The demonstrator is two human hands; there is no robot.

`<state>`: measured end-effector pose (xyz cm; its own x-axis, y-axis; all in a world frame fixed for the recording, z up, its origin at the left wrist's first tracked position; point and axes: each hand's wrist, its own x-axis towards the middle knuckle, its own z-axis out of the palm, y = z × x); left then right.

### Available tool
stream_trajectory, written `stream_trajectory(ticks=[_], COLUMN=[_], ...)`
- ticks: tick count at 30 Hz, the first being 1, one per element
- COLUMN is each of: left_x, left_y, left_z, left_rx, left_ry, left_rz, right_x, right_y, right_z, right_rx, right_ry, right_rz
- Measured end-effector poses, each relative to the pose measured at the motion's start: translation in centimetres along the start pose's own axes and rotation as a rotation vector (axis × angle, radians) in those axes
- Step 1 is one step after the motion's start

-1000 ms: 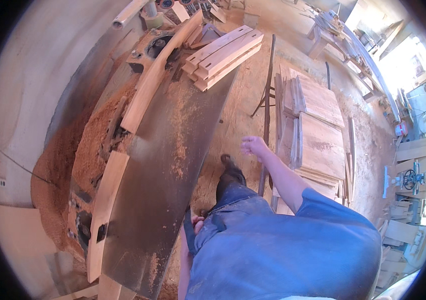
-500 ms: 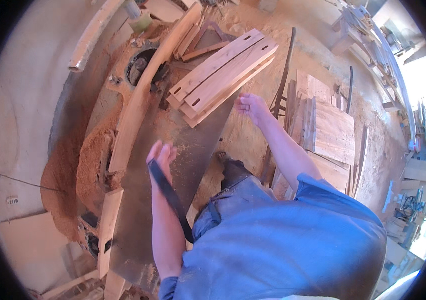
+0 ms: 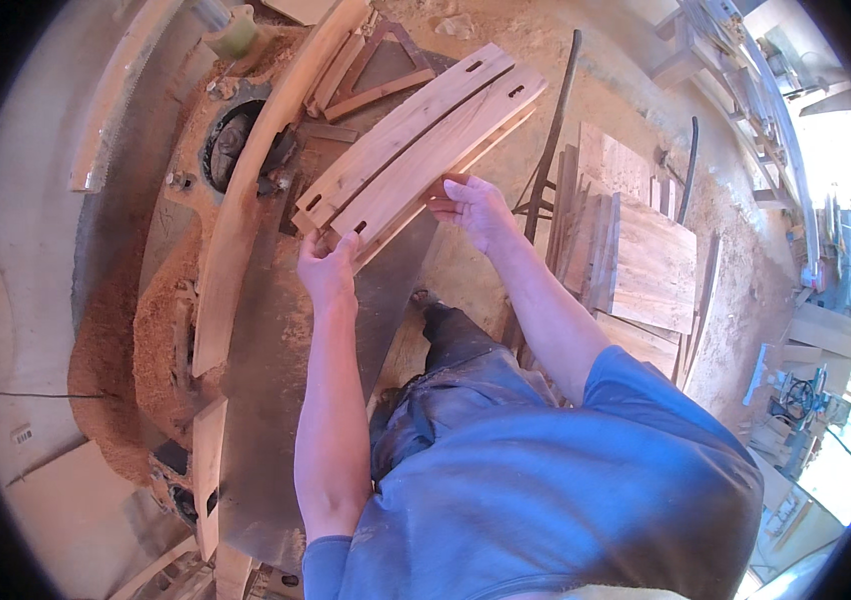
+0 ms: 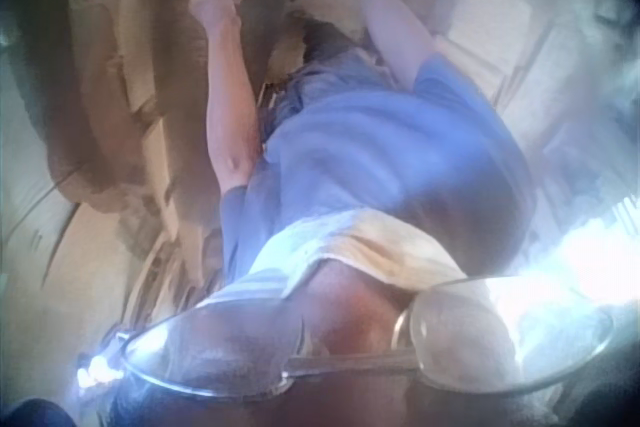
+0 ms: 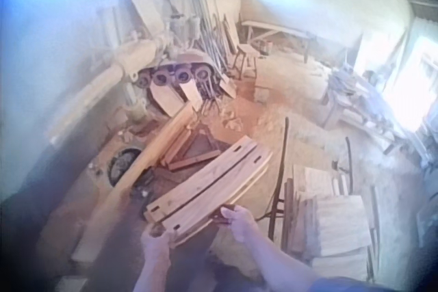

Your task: The person mills various wooden boards using a stationary router table, then moves them to a stack on another table.

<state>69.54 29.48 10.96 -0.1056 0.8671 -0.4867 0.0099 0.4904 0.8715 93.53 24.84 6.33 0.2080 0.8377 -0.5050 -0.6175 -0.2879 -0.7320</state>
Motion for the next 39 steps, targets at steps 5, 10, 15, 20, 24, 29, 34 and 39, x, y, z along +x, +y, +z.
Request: stream_trajectory(ticks=[5, 10, 15, 20, 24, 29, 34, 39], left_x=[-1.9, -7.3, -10.1, -12.7, -15.7, -18.7, -22.4, -23.3], left_y=[-0.5, 0.2, -3.2, -4.0, -2.5, -5.6, -15.4, -24.1], left_z=[-0.3, -1.2, -4.6, -11.1, -16.8, -23.9, -32.5, -38.7], left_rx=[0.129, 0.594, 0.747, 0.729, 0.157, -0.632, -1.194, -1.410], left_ry=[0.021, -0.003, -0.151, -0.266, -0.141, 0.130, 0.482, 0.547], left_rz=[0.132, 0.922, 0.898, 0.682, 0.497, 0.352, 0.139, 0.121], right_x=[-0.7, -2.4, -5.0, -8.3, -13.7, -19.9, -26.3, -25.3], right_y=[-0.7, -1.2, -0.7, -1.3, 2.7, 13.9, 20.5, 25.9], right_z=[0.3, 3.0, 4.2, 10.4, 17.3, 22.7, 24.8, 26.5], right_rx=[0.116, 0.558, 0.484, -0.049, -0.755, -1.310, -1.703, -1.743], right_ry=[0.012, -0.059, -0.346, -0.488, -0.487, -0.823, -1.112, -1.296], right_rz=[0.012, -0.024, -0.144, -0.268, -0.208, -0.628, -0.877, -1.029])
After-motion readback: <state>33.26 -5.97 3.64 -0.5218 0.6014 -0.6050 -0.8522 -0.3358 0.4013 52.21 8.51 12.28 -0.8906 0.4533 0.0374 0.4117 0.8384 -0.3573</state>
